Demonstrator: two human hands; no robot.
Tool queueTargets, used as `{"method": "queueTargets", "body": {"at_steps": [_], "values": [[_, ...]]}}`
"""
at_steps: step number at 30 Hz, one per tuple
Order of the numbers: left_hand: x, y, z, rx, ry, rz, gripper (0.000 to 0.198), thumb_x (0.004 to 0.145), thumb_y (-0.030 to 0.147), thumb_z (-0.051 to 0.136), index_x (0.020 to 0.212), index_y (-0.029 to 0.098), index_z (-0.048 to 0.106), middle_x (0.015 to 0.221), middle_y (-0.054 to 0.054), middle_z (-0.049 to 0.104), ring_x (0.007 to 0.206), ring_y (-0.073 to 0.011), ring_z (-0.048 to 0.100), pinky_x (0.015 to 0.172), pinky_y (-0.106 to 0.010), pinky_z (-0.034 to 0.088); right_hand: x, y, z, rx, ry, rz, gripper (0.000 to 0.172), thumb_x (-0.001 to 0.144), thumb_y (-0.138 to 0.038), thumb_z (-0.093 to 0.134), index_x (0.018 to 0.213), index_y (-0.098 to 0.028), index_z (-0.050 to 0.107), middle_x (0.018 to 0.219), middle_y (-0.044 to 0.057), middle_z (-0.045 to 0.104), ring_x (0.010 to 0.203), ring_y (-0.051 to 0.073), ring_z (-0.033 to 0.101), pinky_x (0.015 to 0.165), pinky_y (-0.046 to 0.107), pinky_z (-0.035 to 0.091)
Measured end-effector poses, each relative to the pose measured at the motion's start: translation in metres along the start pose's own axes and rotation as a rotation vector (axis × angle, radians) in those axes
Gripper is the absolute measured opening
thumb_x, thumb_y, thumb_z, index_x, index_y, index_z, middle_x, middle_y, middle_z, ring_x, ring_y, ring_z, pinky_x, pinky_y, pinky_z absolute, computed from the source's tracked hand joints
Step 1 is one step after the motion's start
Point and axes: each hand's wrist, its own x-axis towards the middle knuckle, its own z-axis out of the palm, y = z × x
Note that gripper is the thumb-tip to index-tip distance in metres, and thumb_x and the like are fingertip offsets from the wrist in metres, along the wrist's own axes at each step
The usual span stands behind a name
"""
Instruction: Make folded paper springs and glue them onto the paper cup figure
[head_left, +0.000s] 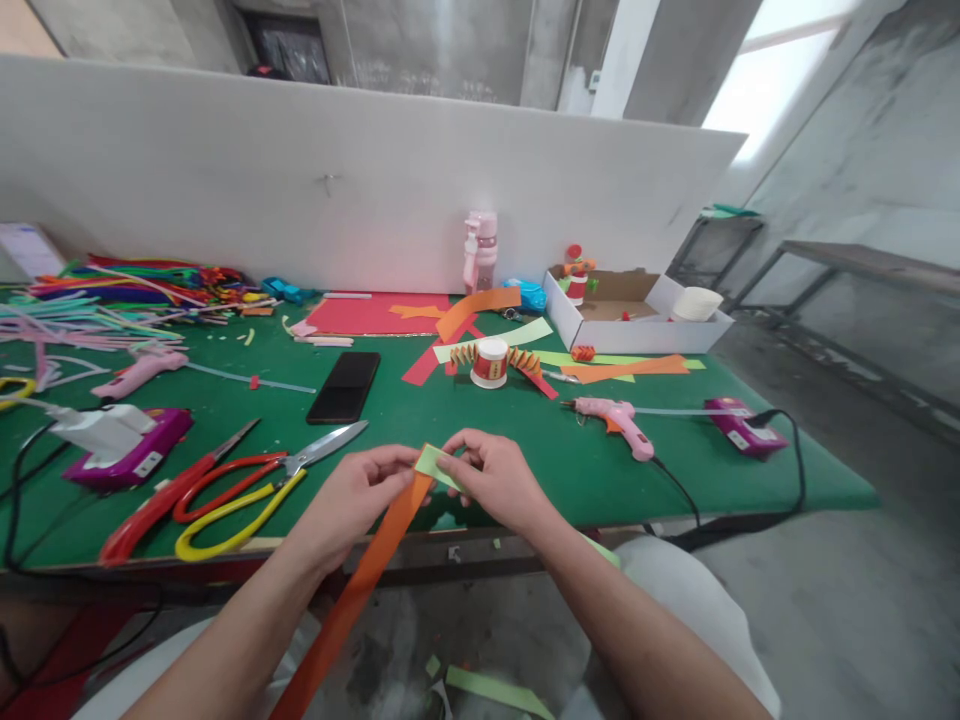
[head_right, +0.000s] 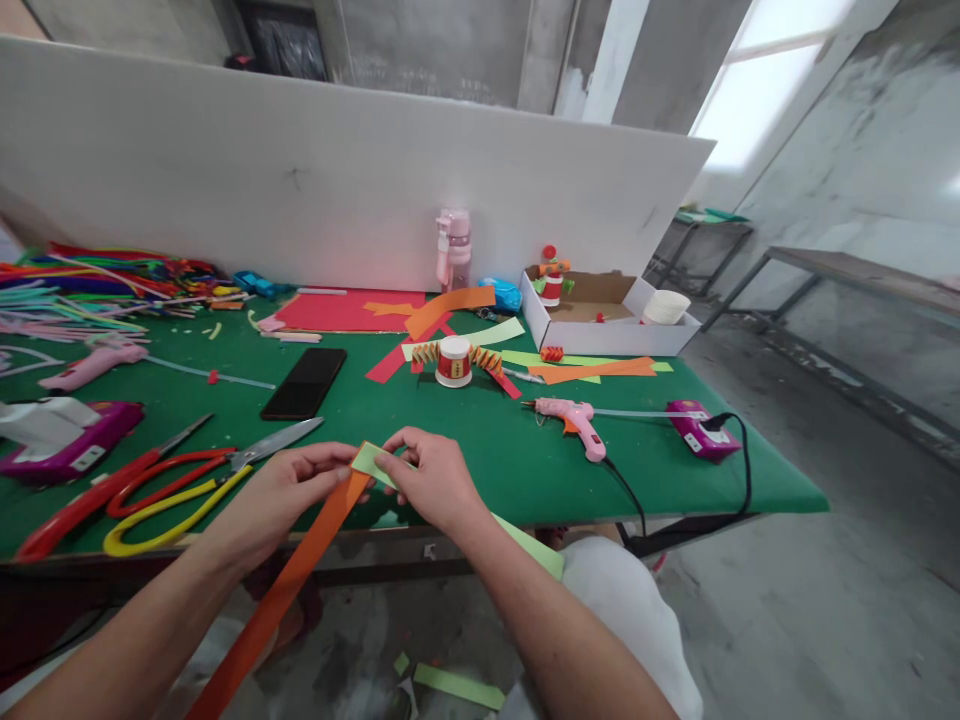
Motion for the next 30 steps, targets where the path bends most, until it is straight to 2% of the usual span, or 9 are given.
{"method": "queueTargets", "body": {"at_steps": [8,11,13,15,18,20,22,25,30], "values": [[0.002,0.000,0.008,0.004,0.095,0.050,0.038,0.061,0.054,0.078,0.075,0.019,0.076,0.073,-0.005,0.074,0.068,-0.0195,0.065,0.062,-0.026,0.050,0.001,0.004,0.000,-0.056,-0.021,-0.028,0.013,0.087,-0.032,0.060,0.083,-0.020,0.063,0.055,-0.005,0.061,0.047,0.013,0.059,0.048,0.022,0.042],[0.005,0.000,0.004,-0.062,0.257,0.043,0.039,0.056,0.053,0.081,0.070,0.017,0.074,0.065,-0.004,0.072,0.057,-0.0170,0.062,0.053,-0.025,0.047,-0.010,-0.007,-0.001,-0.245,0.208,-0.300,0.025,0.085,-0.036,0.064,0.103,-0.019,0.067,0.085,0.005,0.073,0.081,0.021,0.068,0.071,0.030,0.050],[0.007,0.005,-0.005,-0.162,0.400,0.077,0.038,0.055,0.050,0.083,0.072,0.017,0.072,0.061,-0.003,0.071,0.055,-0.0170,0.063,0.052,-0.025,0.048,-0.023,-0.017,0.002,-0.329,0.407,-0.558,0.031,0.084,-0.037,0.066,0.109,-0.019,0.066,0.106,0.010,0.071,0.104,0.024,0.062,0.089,0.036,0.047],[0.009,0.014,-0.013,-0.296,0.514,0.126,0.037,0.053,0.045,0.084,0.074,0.016,0.071,0.057,-0.002,0.069,0.055,-0.0171,0.064,0.053,-0.024,0.050,-0.034,-0.022,0.008,-0.324,0.411,-0.710,0.021,0.088,-0.034,0.061,0.100,-0.018,0.069,0.099,0.010,0.071,0.098,0.022,0.062,0.089,0.035,0.046],[0.011,0.026,-0.015,-0.464,0.586,0.159,0.034,0.052,0.038,0.084,0.073,0.016,0.069,0.055,0.000,0.068,0.053,-0.0164,0.065,0.050,-0.023,0.049,-0.035,-0.014,0.022,-0.194,0.205,-0.539,0.020,0.090,-0.029,0.057,0.078,-0.020,0.069,0.072,0.003,0.067,0.071,0.015,0.060,0.072,0.027,0.047],[0.013,0.030,-0.007,-0.529,0.580,0.138,0.031,0.052,0.035,0.083,0.071,0.016,0.068,0.055,0.000,0.068,0.051,-0.0154,0.064,0.047,-0.021,0.047,-0.023,-0.004,0.029,0.058,0.182,-0.298,0.013,0.082,-0.031,0.066,0.086,-0.019,0.070,0.081,0.003,0.070,0.074,0.015,0.061,0.070,0.027,0.046],[0.015,0.031,0.008,-0.579,0.529,0.095,0.030,0.050,0.034,0.083,0.070,0.015,0.069,0.054,0.000,0.067,0.048,-0.0136,0.061,0.045,-0.020,0.046,-0.007,0.002,0.029,0.413,0.163,-0.138,0.030,0.073,-0.037,0.073,0.098,-0.020,0.071,0.093,0.004,0.072,0.078,0.015,0.061,0.072,0.027,0.047],[0.019,0.030,0.033,-0.629,0.425,0.028,0.032,0.045,0.034,0.085,0.067,0.015,0.070,0.050,0.002,0.064,0.042,-0.0090,0.054,0.042,-0.018,0.041,0.010,0.001,0.023,0.796,0.127,-0.059,0.036,0.066,-0.042,0.079,0.093,-0.018,0.073,0.092,0.005,0.073,0.077,0.014,0.061,0.078,0.028,0.047],[0.026,0.027,0.055,-0.648,0.348,0.027,0.039,0.038,0.037,0.089,0.064,0.014,0.072,0.047,0.004,0.059,0.042,-0.0052,0.046,0.042,-0.016,0.037,0.018,-0.002,0.016,1.033,0.244,0.005,0.028,0.057,-0.036,0.086,0.071,-0.016,0.071,0.068,0.000,0.068,0.061,0.010,0.055,0.064,0.023,0.046]]}}
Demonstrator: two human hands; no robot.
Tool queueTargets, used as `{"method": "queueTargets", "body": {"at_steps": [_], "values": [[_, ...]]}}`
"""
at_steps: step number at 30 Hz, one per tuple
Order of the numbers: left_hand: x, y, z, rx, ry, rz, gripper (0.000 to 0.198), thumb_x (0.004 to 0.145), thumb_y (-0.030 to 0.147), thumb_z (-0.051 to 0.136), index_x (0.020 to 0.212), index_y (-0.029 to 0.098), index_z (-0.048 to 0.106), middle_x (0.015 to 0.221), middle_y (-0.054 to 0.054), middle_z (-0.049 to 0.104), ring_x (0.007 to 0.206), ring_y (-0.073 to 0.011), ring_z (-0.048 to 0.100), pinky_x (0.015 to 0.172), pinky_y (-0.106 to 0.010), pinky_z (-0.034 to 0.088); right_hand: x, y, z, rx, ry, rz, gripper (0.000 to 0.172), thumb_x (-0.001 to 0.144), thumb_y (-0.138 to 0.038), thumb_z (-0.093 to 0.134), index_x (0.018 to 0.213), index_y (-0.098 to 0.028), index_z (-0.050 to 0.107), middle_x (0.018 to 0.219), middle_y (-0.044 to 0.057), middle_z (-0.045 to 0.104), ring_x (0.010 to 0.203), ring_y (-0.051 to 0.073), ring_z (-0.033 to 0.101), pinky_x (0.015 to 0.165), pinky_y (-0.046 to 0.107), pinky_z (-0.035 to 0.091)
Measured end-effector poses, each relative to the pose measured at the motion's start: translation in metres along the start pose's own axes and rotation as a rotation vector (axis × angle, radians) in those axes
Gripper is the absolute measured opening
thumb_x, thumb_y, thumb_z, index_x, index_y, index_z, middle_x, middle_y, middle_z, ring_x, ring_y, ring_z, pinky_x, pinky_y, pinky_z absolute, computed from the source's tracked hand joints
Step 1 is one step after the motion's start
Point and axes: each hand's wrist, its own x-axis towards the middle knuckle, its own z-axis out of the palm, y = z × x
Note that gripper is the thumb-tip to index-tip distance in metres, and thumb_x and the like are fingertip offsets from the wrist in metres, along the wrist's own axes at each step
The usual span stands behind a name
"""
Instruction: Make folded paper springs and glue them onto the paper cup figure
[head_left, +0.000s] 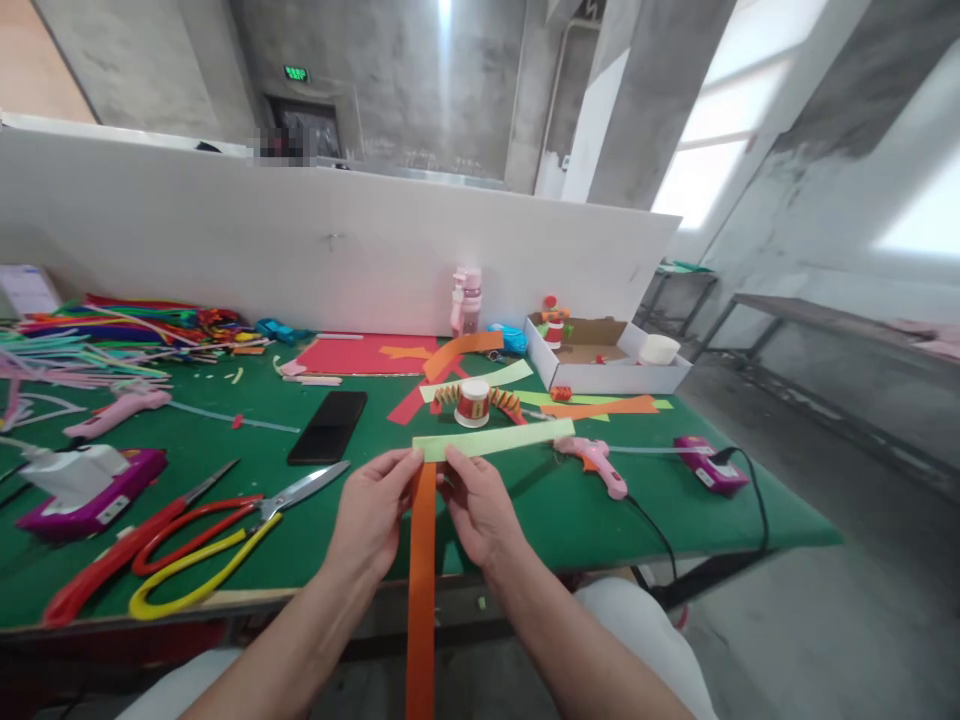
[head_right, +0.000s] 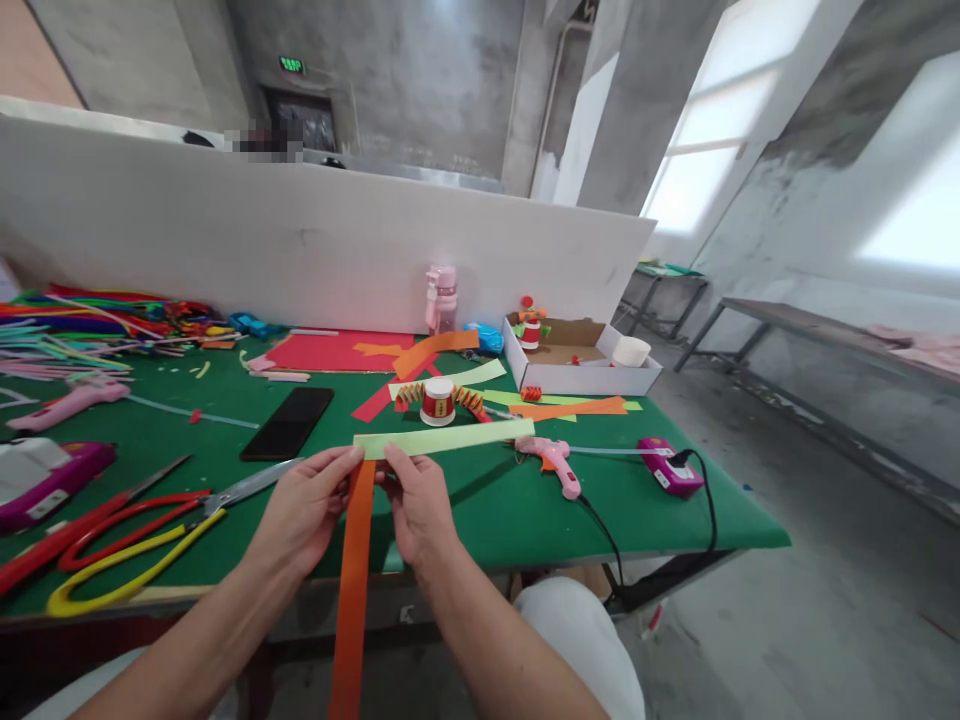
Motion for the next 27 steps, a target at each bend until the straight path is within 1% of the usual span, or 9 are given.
{"method": "queueTargets", "body": {"at_steps": [3,6,10,12,15,18,21,25,27], "values": [[0.003,-0.009,0.003,0.008,-0.003,0.012,0.044,0.037,0.041,0.090,0.067,0.014,0.074,0.051,0.002,0.062,0.045,-0.0065,0.050,0.046,-0.018,0.039,0.003,0.003,-0.004,0.002,0.022,0.007,0.029,0.057,-0.034,0.086,0.072,-0.014,0.073,0.066,0.000,0.068,0.057,0.009,0.052,0.061,0.022,0.045],[0.008,-0.018,0.002,0.031,-0.017,0.041,0.046,0.040,0.046,0.090,0.069,0.015,0.073,0.057,0.000,0.067,0.052,-0.0090,0.054,0.052,-0.020,0.043,0.007,0.003,-0.009,-0.055,0.066,-0.030,0.031,0.052,-0.034,0.088,0.070,-0.014,0.073,0.062,0.000,0.068,0.055,0.009,0.053,0.061,0.023,0.046],[0.018,-0.020,-0.002,0.179,-0.127,0.095,0.047,0.052,0.052,0.084,0.080,0.016,0.073,0.073,-0.003,0.072,0.065,-0.0143,0.061,0.060,-0.024,0.047,0.011,-0.002,-0.015,-0.131,0.133,-0.139,0.029,0.053,-0.035,0.086,0.071,-0.015,0.075,0.070,0.004,0.074,0.067,0.016,0.063,0.072,0.029,0.050],[0.023,-0.016,-0.005,0.275,-0.147,0.158,0.046,0.057,0.053,0.082,0.083,0.016,0.072,0.078,-0.004,0.071,0.072,-0.0166,0.063,0.060,-0.024,0.047,0.012,-0.004,-0.018,-0.168,0.147,-0.164,0.027,0.055,-0.035,0.084,0.070,-0.016,0.075,0.075,0.005,0.076,0.072,0.019,0.066,0.076,0.031,0.051],[0.027,-0.013,-0.008,0.333,-0.162,0.208,0.042,0.057,0.049,0.083,0.079,0.016,0.070,0.075,-0.003,0.069,0.070,-0.0144,0.059,0.056,-0.021,0.044,0.010,-0.004,-0.021,-0.218,0.141,-0.153,0.024,0.057,-0.034,0.083,0.071,-0.016,0.076,0.077,0.006,0.076,0.073,0.020,0.067,0.077,0.032,0.051],[0.028,-0.015,-0.009,0.310,-0.169,0.192,0.039,0.055,0.048,0.084,0.071,0.015,0.069,0.068,-0.001,0.064,0.061,-0.0110,0.053,0.054,-0.021,0.041,0.008,-0.001,-0.022,-0.256,0.114,-0.126,0.025,0.057,-0.034,0.082,0.073,-0.016,0.077,0.073,0.005,0.075,0.071,0.019,0.067,0.074,0.031,0.051],[0.030,-0.019,-0.011,0.289,-0.143,0.184,0.039,0.054,0.048,0.084,0.064,0.015,0.067,0.057,0.002,0.057,0.054,-0.0090,0.047,0.052,-0.021,0.038,0.006,0.001,-0.021,-0.262,0.081,-0.098,0.026,0.057,-0.035,0.083,0.073,-0.015,0.076,0.068,0.004,0.074,0.069,0.019,0.066,0.073,0.030,0.050],[0.032,-0.020,-0.015,0.235,-0.133,0.153,0.038,0.052,0.047,0.086,0.063,0.015,0.066,0.058,0.002,0.059,0.056,-0.0096,0.050,0.054,-0.022,0.040,0.006,0.003,-0.021,-0.218,0.042,-0.023,0.028,0.059,-0.037,0.082,0.075,-0.015,0.075,0.069,0.004,0.073,0.068,0.017,0.065,0.071,0.029,0.050],[0.032,-0.020,-0.016,0.198,-0.135,0.121,0.038,0.051,0.045,0.087,0.064,0.015,0.067,0.059,0.002,0.060,0.055,-0.0091,0.051,0.055,-0.021,0.041,0.006,0.005,-0.022,-0.221,0.038,-0.027,0.027,0.059,-0.037,0.082,0.074,-0.015,0.075,0.070,0.004,0.073,0.068,0.016,0.064,0.071,0.028,0.049]]}}
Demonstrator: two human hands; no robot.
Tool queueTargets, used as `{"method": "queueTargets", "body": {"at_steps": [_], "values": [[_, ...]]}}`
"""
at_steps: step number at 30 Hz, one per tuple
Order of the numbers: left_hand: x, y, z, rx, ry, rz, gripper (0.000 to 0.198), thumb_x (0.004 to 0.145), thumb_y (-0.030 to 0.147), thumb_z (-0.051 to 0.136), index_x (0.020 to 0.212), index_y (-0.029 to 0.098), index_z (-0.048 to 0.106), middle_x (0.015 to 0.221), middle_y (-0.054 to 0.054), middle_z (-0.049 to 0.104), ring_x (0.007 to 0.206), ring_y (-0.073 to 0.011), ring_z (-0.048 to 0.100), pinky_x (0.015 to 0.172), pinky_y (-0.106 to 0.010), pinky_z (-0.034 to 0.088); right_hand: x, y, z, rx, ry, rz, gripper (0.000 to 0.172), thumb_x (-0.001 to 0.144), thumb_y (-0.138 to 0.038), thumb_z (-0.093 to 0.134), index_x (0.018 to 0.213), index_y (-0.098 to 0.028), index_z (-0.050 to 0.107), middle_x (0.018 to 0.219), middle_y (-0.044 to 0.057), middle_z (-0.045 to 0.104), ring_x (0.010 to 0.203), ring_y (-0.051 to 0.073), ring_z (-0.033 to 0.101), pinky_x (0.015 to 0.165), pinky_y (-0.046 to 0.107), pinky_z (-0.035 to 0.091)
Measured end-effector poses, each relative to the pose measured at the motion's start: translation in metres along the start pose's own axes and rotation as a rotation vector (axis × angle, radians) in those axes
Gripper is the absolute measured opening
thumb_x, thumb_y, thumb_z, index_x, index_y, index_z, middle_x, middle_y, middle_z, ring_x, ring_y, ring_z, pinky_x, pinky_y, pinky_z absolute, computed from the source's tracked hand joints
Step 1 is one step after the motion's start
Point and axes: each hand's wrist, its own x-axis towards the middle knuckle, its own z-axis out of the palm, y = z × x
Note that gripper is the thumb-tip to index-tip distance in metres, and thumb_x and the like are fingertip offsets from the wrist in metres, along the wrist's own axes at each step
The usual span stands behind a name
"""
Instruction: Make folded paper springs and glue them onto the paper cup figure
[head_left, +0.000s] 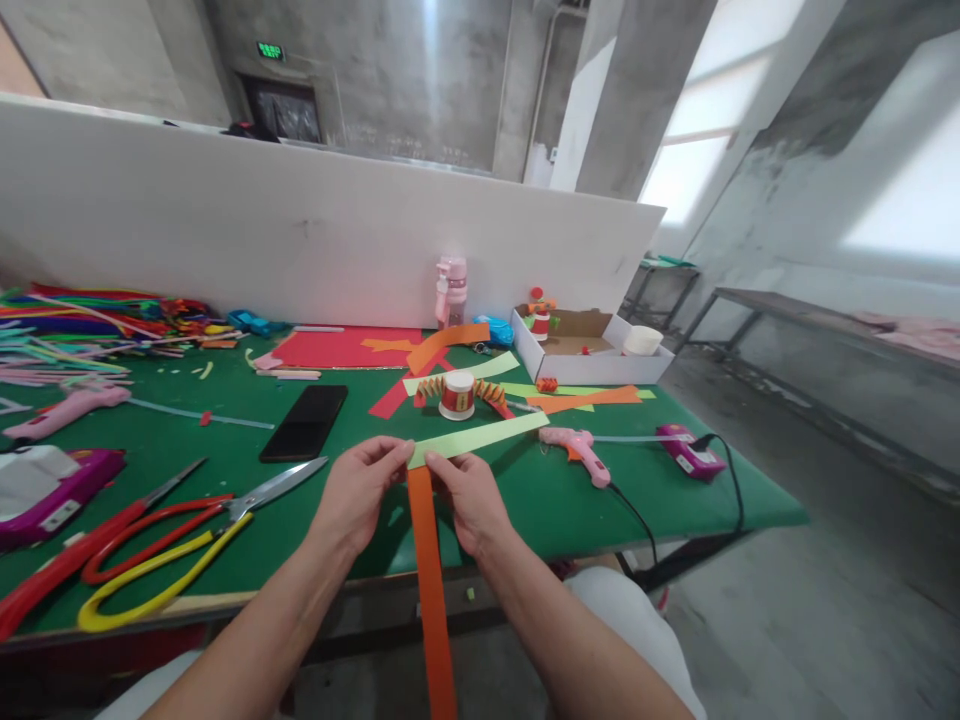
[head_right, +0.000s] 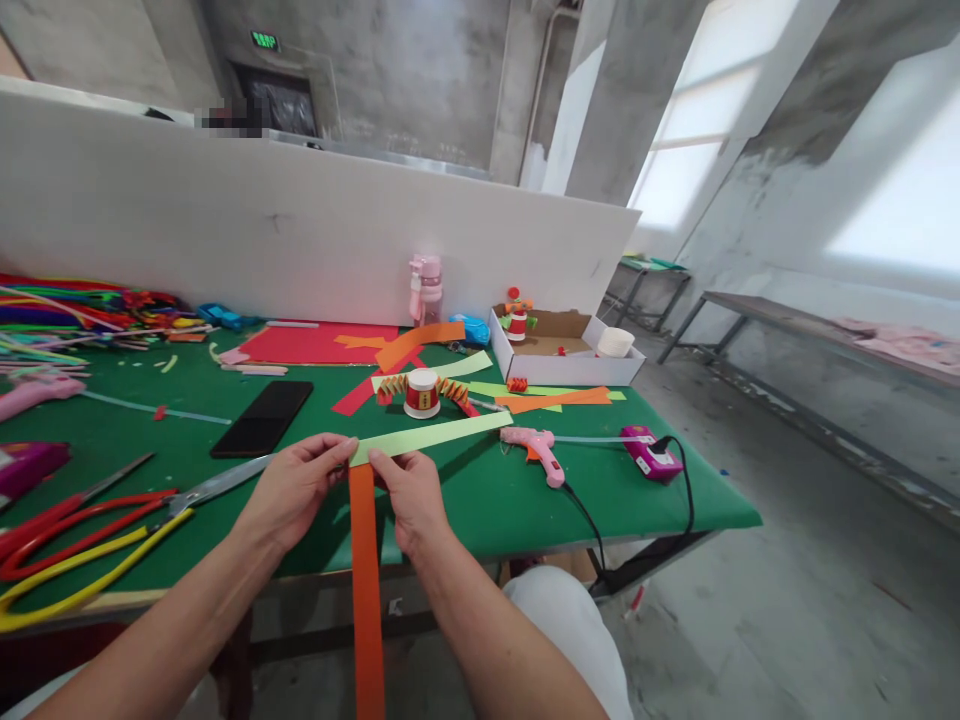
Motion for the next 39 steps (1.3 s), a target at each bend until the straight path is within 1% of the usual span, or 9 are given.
{"method": "queueTargets", "body": {"at_steps": [4,8,12,14,16,20,26,30,39], "values": [[-0.001,0.002,0.002,-0.074,0.015,-0.054,0.040,0.047,0.043,0.089,0.065,0.015,0.067,0.059,0.002,0.061,0.054,-0.0087,0.052,0.054,-0.021,0.042,0.001,0.003,0.001,-0.001,0.015,-0.064,0.027,0.058,-0.035,0.083,0.076,-0.015,0.075,0.071,0.003,0.073,0.072,0.016,0.065,0.076,0.029,0.049],[-0.002,0.001,0.005,-0.085,0.031,-0.079,0.043,0.043,0.043,0.090,0.065,0.015,0.067,0.058,0.002,0.060,0.054,-0.0088,0.052,0.053,-0.021,0.042,0.000,0.005,0.003,0.049,-0.016,-0.012,0.027,0.059,-0.035,0.081,0.077,-0.016,0.075,0.074,0.004,0.074,0.071,0.017,0.066,0.071,0.029,0.049],[-0.003,0.003,0.000,0.017,0.026,-0.010,0.042,0.056,0.051,0.083,0.072,0.015,0.069,0.064,-0.001,0.062,0.059,-0.0121,0.054,0.055,-0.023,0.043,0.001,0.002,0.002,0.055,0.019,-0.018,0.022,0.058,-0.030,0.080,0.073,-0.016,0.074,0.074,0.004,0.074,0.071,0.017,0.065,0.070,0.028,0.049],[-0.003,0.007,-0.008,0.207,0.063,0.171,0.037,0.066,0.051,0.076,0.080,0.017,0.070,0.069,-0.002,0.064,0.063,-0.0144,0.056,0.059,-0.025,0.045,0.003,-0.001,0.000,0.073,0.052,-0.030,0.021,0.057,-0.029,0.080,0.073,-0.016,0.073,0.075,0.003,0.074,0.071,0.016,0.065,0.073,0.028,0.049],[-0.001,0.009,-0.017,0.482,0.061,0.477,0.026,0.075,0.044,0.071,0.085,0.020,0.070,0.077,-0.003,0.066,0.071,-0.0167,0.058,0.068,-0.029,0.048,0.005,-0.004,-0.002,0.093,0.074,-0.021,0.021,0.055,-0.028,0.080,0.071,-0.017,0.072,0.073,0.003,0.073,0.068,0.016,0.064,0.072,0.028,0.049],[0.002,0.005,-0.028,0.881,-0.112,1.009,0.011,0.086,0.025,0.059,0.091,0.023,0.069,0.092,-0.005,0.064,0.088,-0.0199,0.059,0.081,-0.033,0.049,0.008,-0.006,-0.004,0.142,0.093,0.010,0.020,0.053,-0.027,0.081,0.064,-0.017,0.068,0.063,0.000,0.069,0.058,0.012,0.058,0.065,0.026,0.046],[0.004,-0.009,-0.025,1.128,-0.114,1.276,0.018,0.088,0.015,0.056,0.095,0.024,0.070,0.094,-0.006,0.064,0.091,-0.0204,0.057,0.081,-0.034,0.047,0.006,-0.007,0.000,0.227,0.089,0.071,0.020,0.050,-0.023,0.081,0.055,-0.017,0.063,0.054,-0.004,0.063,0.053,0.009,0.054,0.059,0.023,0.043],[0.005,-0.010,-0.025,1.168,-0.117,1.339,0.016,0.088,0.018,0.059,0.095,0.025,0.071,0.098,-0.007,0.068,0.096,-0.0220,0.057,0.085,-0.036,0.046,0.004,-0.006,0.000,0.212,0.074,0.040,0.017,0.051,-0.022,0.080,0.060,-0.016,0.067,0.062,-0.001,0.069,0.057,0.011,0.057,0.063,0.025,0.045],[0.010,-0.008,-0.028,1.057,-0.156,1.260,0.012,0.089,0.027,0.060,0.092,0.025,0.071,0.093,-0.006,0.068,0.091,-0.0206,0.056,0.080,-0.035,0.048,0.001,-0.003,-0.003,0.104,0.087,-0.024,0.017,0.057,-0.031,0.078,0.062,-0.016,0.070,0.064,0.002,0.071,0.061,0.013,0.061,0.068,0.027,0.048]]}}
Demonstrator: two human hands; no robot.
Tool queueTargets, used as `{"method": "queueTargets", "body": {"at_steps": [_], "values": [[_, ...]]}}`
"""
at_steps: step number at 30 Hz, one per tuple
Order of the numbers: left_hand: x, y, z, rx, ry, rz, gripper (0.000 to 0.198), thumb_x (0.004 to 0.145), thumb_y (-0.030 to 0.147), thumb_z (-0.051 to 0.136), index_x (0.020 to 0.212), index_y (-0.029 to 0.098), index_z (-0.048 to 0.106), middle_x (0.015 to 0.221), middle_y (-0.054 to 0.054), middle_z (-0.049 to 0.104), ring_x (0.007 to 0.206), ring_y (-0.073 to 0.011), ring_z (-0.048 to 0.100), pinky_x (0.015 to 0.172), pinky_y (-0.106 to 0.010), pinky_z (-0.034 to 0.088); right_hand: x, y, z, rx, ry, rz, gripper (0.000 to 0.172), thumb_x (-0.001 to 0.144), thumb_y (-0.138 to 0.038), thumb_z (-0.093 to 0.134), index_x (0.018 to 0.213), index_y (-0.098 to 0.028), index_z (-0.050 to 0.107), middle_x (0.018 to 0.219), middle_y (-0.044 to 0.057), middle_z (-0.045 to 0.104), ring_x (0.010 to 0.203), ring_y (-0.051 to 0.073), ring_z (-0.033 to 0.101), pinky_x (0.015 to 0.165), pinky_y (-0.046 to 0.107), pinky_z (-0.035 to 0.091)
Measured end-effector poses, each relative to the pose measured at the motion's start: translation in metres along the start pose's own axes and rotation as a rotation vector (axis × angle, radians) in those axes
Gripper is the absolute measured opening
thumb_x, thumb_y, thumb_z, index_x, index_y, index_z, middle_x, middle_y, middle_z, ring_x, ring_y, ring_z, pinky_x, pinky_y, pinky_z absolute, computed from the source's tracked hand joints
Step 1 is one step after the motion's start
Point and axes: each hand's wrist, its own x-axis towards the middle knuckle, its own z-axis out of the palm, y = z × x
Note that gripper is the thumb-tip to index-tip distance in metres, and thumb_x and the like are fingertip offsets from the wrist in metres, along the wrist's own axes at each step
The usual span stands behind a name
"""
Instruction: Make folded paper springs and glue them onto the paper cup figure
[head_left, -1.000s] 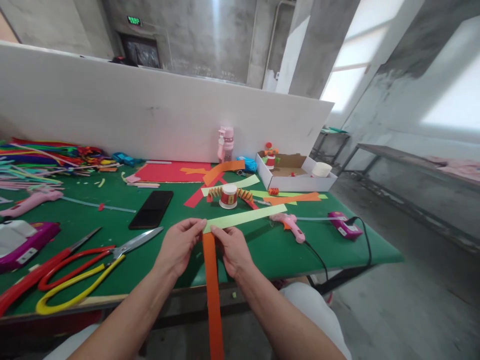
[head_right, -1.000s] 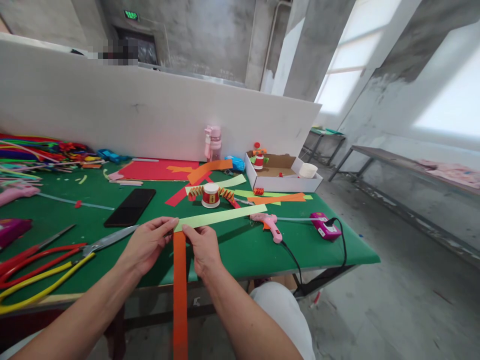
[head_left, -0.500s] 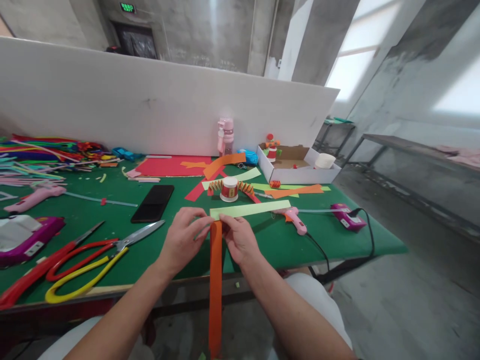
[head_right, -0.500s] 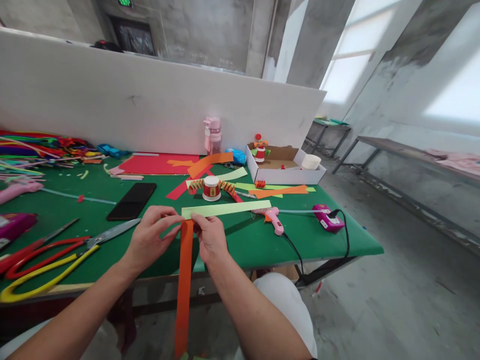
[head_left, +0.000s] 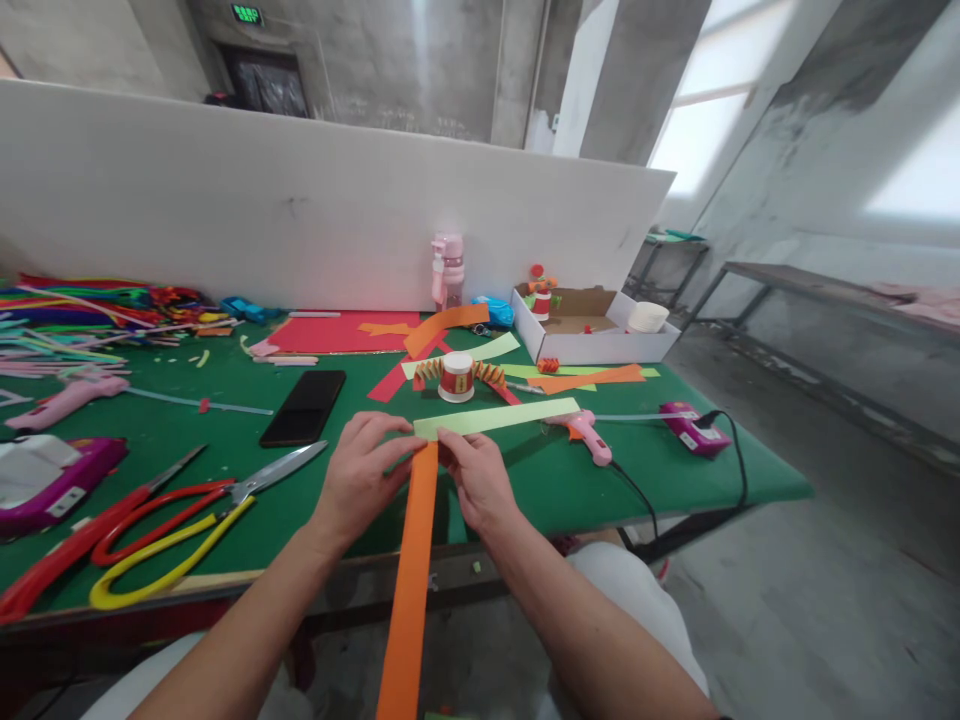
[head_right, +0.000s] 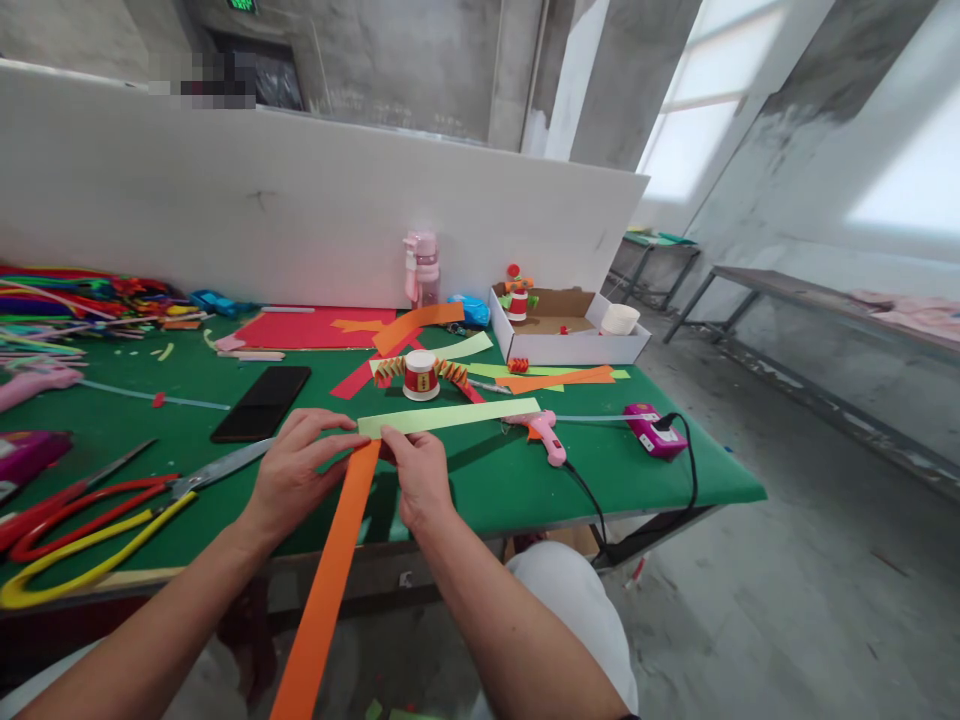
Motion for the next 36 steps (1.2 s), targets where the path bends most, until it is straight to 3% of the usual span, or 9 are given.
{"method": "queueTargets", "body": {"at_steps": [8,15,19,25,36], "values": [[0.000,0.003,-0.004,-0.127,-0.015,-0.097,0.014,0.089,0.029,0.059,0.087,0.025,0.073,0.087,-0.005,0.070,0.087,-0.0207,0.057,0.080,-0.035,0.047,0.000,0.003,0.000,-0.025,-0.034,-0.049,0.018,0.060,-0.030,0.077,0.072,-0.016,0.075,0.069,0.003,0.073,0.069,0.017,0.065,0.074,0.030,0.050],[0.000,0.012,0.001,-0.491,0.038,-0.561,0.017,0.078,0.038,0.068,0.077,0.022,0.072,0.086,-0.005,0.069,0.083,-0.0210,0.062,0.077,-0.032,0.048,-0.002,0.003,0.001,-0.091,-0.017,-0.087,0.016,0.061,-0.030,0.076,0.068,-0.015,0.076,0.067,0.003,0.073,0.063,0.014,0.060,0.072,0.028,0.049],[0.003,0.018,0.006,-0.591,0.068,-0.854,0.024,0.072,0.044,0.071,0.075,0.020,0.071,0.075,-0.002,0.070,0.074,-0.0189,0.060,0.074,-0.030,0.047,-0.002,0.004,0.001,-0.114,-0.016,-0.091,0.020,0.060,-0.032,0.078,0.071,-0.016,0.077,0.067,0.003,0.073,0.063,0.014,0.059,0.070,0.029,0.048],[0.010,0.029,0.006,-0.704,0.131,-0.951,0.025,0.067,0.040,0.074,0.063,0.019,0.062,0.060,0.002,0.063,0.060,-0.0127,0.052,0.061,-0.024,0.043,-0.002,0.006,0.001,-0.135,-0.041,-0.100,0.019,0.061,-0.033,0.077,0.070,-0.016,0.077,0.066,0.003,0.073,0.065,0.014,0.060,0.071,0.029,0.048],[0.011,0.035,0.009,-0.784,0.201,-1.046,0.030,0.066,0.039,0.077,0.064,0.018,0.056,0.055,0.005,0.056,0.054,-0.0091,0.048,0.054,-0.021,0.038,-0.002,0.005,-0.001,-0.200,-0.083,-0.103,0.021,0.062,-0.035,0.075,0.069,-0.015,0.076,0.065,0.003,0.072,0.064,0.014,0.059,0.072,0.029,0.048]]}}
